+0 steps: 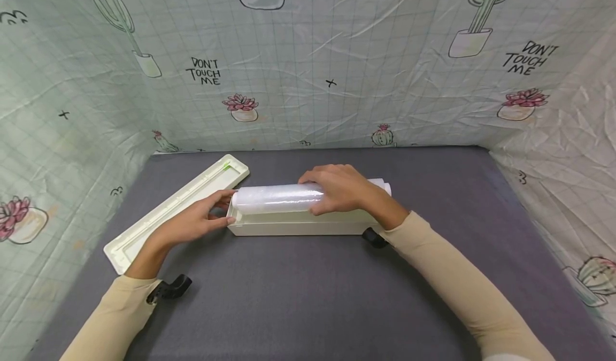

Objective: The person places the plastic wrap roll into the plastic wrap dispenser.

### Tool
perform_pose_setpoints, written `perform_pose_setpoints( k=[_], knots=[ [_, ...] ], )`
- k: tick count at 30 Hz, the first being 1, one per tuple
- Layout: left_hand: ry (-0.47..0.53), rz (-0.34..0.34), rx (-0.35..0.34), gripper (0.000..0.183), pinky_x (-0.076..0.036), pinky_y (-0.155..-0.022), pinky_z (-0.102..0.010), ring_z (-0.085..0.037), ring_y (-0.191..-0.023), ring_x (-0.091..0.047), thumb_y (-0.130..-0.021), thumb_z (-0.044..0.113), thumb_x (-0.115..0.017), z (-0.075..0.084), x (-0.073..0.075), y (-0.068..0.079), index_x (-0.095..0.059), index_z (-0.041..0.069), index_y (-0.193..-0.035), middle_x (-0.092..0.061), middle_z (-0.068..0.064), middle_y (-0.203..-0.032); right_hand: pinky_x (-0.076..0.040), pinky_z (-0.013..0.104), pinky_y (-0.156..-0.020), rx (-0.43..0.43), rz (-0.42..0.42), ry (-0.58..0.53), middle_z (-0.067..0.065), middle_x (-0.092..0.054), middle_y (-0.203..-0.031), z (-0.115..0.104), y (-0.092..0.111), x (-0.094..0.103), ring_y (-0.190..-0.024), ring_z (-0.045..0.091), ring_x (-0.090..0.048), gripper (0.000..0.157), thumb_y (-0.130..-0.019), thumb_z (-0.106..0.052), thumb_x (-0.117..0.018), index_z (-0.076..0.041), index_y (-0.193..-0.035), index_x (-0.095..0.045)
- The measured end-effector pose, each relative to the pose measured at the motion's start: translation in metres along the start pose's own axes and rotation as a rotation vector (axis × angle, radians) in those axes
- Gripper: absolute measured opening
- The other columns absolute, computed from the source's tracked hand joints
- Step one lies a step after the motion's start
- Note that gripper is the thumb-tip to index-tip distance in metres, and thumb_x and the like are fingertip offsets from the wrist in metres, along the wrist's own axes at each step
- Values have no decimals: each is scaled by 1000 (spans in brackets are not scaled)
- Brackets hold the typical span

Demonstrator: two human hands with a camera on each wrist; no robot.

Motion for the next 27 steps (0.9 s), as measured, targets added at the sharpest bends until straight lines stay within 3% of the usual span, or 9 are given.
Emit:
perform_pose_setpoints(
  k=[10,27],
  knots=[
    [1,-11,7,68,-52,-95,-47,-34,-128,-55,-99,26,-69,3,1,1,-35,5,-154,-53,-16,-143,-49,33,-67,-4,-24,30,-6,-67,-115,-10,-6,-5,-88,11,-61,56,-78,-41,-76,-25,-131,-68],
    [18,-20,25,69,-52,-96,-48,-35,-130,-54,-99,25,-68,0,0,0,-34,5,-155,-54,-18,-142,-52,35,-68,8,-24,52,-1,-70,-122,-15,-6,-14,-91,14,-66,58,-80,-41,-81,-22,-132,-68]
  ],
)
Point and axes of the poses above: each hand's wrist, its own y-axis away from the middle knuckle, its own x-axis out of the back of the hand, z = x × y, the point moved 9 cm from there along -y, towards the middle knuckle
